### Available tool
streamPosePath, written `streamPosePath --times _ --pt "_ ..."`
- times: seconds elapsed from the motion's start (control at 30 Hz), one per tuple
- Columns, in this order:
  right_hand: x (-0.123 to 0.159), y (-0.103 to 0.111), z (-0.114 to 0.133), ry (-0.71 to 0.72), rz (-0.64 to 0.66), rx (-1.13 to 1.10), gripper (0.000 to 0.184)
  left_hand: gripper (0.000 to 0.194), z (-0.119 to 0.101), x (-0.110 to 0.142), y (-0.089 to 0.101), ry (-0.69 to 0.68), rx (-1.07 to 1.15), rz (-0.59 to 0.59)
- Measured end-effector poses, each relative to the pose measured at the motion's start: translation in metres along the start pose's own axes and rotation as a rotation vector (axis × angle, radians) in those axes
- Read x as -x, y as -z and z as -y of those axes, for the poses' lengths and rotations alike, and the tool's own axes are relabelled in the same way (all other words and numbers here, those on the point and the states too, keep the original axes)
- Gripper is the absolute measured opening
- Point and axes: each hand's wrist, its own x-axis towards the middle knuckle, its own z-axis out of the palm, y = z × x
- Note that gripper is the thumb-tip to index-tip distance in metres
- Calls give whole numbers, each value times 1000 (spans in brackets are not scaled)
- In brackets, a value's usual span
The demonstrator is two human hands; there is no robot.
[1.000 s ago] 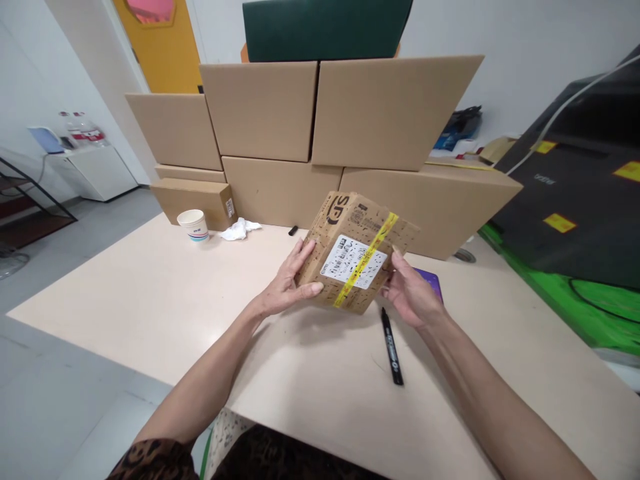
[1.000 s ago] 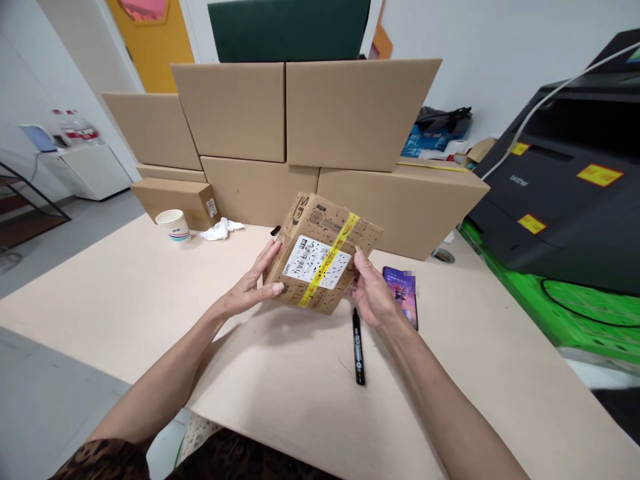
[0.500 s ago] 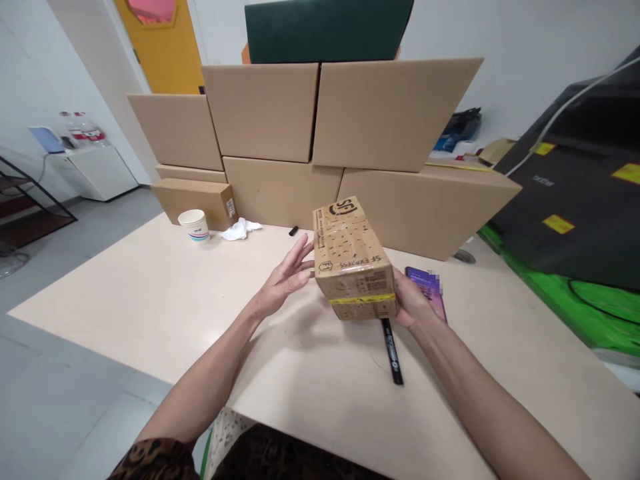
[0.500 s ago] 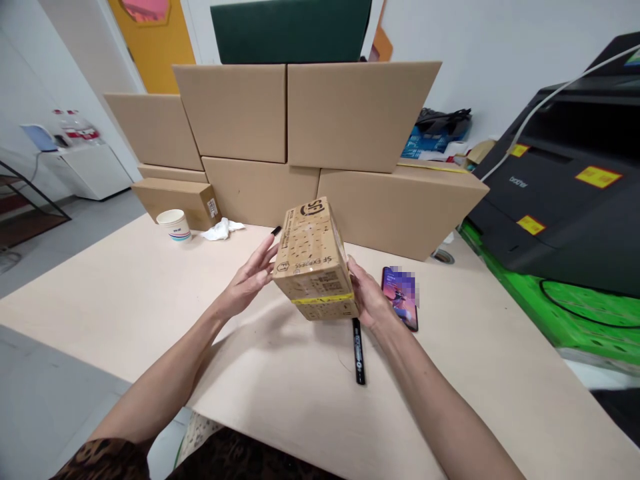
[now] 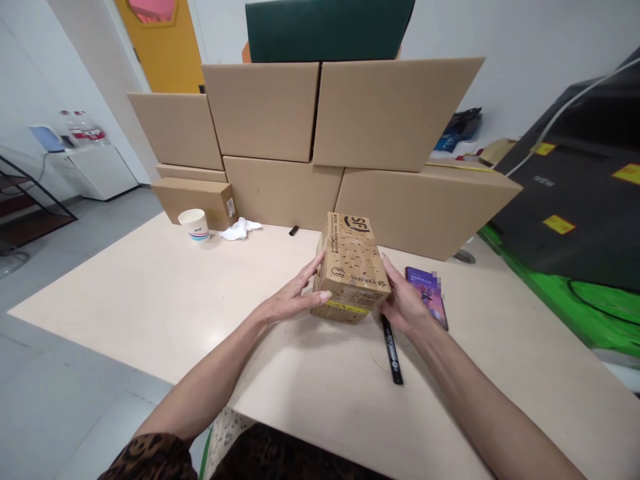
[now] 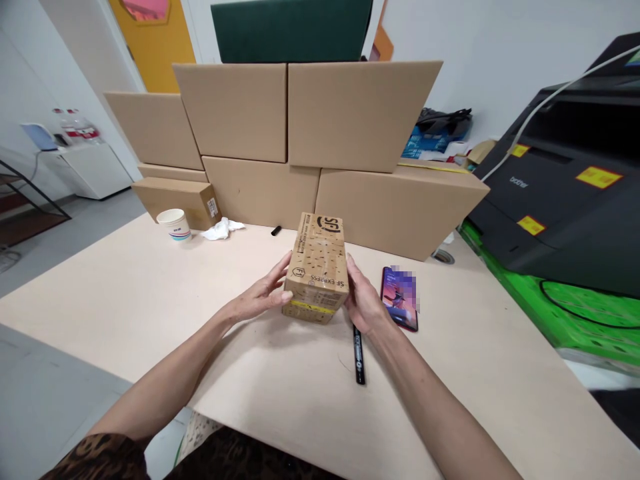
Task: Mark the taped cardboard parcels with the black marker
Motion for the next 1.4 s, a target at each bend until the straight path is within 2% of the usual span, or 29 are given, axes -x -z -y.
streamPosePath --times 0.07,0.13,0.23,0.3,0.33,0.4,0.43,0.53,0.6,0.7,0.77,0.87,0.93,1.1,1.2,1.27,1.4 --pt "6 -3 8 22 92 -31 58 86 -2 1 2 -7 -129 45" --pt "10 -4 14 29 158 -58 57 81 -6 1 4 -46 -215 65" --pt "10 -1 16 14 135 -84 47 65 -6 0 2 -89 -222 65" --pt "6 2 13 5 108 -95 44 63 -1 -1 -2 -81 -157 -32" --pt "3 4 11 -1 102 -100 42 71 4 -1 -4 -51 -110 -127" --pt "-3 9 8 -7 108 -97 39 103 13 -2 -9 95 9 -313" --pt "-5 10 6 -6 118 -87 38 119 17 -2 -11 195 81 -360" --pt "-8 14 5 12 163 -51 39 135 22 -4 -13 359 338 -330" --pt "-9 15 5 21 177 -52 41 136 20 -6 -12 354 463 -343" --pt "-11 18 5 61 162 -30 47 136 13 -9 -5 272 527 -510" --pt "-13 20 3 104 103 11 52 121 9 -11 1 183 507 -559" --pt "-12 20 3 134 55 62 53 87 6 -11 5 61 441 -469" --pt "-9 18 3 139 92 76 51 77 5 -10 5 24 422 -396" --pt "-3 11 1 111 107 45 62 75 3 -8 4 8 365 -342" --pt "-1 7 -3 106 104 -12 58 72 4 -7 5 3 328 -347" --pt "0 5 -4 150 117 -44 57 77 4 -7 6 6 339 -329" --pt "4 4 -5 289 170 -9 68 94 2 -7 8 25 367 -246"
